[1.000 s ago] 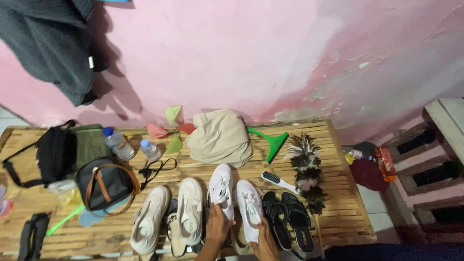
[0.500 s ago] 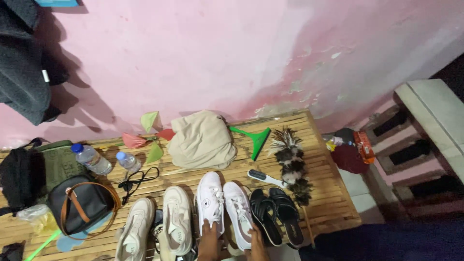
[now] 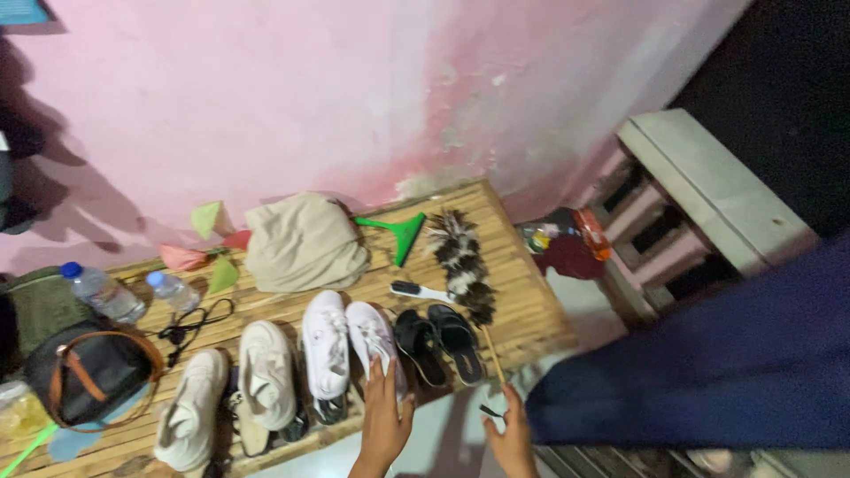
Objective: The person removes multiple pairs of shoes from a blue shoe rack and places them on a nearby wooden table. The shoes include sneakers, flats, and sandals. The person handles each pair by hand and sets them down on the table.
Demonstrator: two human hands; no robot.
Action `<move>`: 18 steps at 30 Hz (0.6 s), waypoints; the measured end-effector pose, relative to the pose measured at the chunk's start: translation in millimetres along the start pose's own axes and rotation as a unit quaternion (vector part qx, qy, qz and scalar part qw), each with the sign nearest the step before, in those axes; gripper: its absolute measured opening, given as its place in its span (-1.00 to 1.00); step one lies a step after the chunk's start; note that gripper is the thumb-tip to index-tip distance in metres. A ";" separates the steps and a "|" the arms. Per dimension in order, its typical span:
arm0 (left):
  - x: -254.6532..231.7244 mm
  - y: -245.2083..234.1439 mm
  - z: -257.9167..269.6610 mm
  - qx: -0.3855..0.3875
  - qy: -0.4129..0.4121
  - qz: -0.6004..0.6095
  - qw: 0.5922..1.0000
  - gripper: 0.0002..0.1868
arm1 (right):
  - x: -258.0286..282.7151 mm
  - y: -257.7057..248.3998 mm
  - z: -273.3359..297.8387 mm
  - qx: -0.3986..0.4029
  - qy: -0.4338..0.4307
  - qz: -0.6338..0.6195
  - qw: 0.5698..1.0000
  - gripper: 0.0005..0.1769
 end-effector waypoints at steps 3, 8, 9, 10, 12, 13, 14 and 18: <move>-66.9 16.6 15.3 0.016 0.029 0.050 0.998 -0.16 | -29.8 -68.7 25.5 -0.051 0.029 0.052 0.997 -0.25; -144.9 49.1 56.7 0.087 0.072 0.087 0.990 -0.17 | -36.8 -169.3 83.1 -0.165 0.005 0.098 0.981 -0.35; -156.8 54.9 65.1 0.097 0.084 0.091 0.987 -0.17 | -35.4 -186.1 94.5 -0.186 0.009 0.101 0.977 -0.36; -167.4 60.1 73.8 0.107 0.093 0.089 0.986 -0.17 | -34.0 -201.4 105.1 -0.197 0.025 0.118 0.973 -0.35; -186.4 70.5 87.5 0.128 0.116 0.088 0.981 -0.18 | -28.9 -232.4 125.3 -0.224 0.059 0.152 0.961 -0.35; -195.1 75.8 94.3 0.136 0.129 0.093 0.978 -0.18 | -24.7 -245.9 136.5 -0.232 0.061 0.150 0.959 -0.37; -203.1 80.8 100.8 0.144 0.141 0.098 0.975 -0.18 | -20.4 -257.0 147.6 -0.241 0.063 0.148 0.957 -0.38; -231.5 108.7 119.1 0.205 0.178 0.092 0.958 -0.18 | -13.8 -288.9 193.8 -0.297 0.103 0.141 0.939 -0.39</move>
Point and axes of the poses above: each hand's wrist, its own z-axis away from the middle knuckle, its own y-axis out of the palm, x = y × z, the point moved 5 cm from there along -z, towards the middle knuckle, and after that the axes turned 7 degrees about z, right-handed, at the moved point
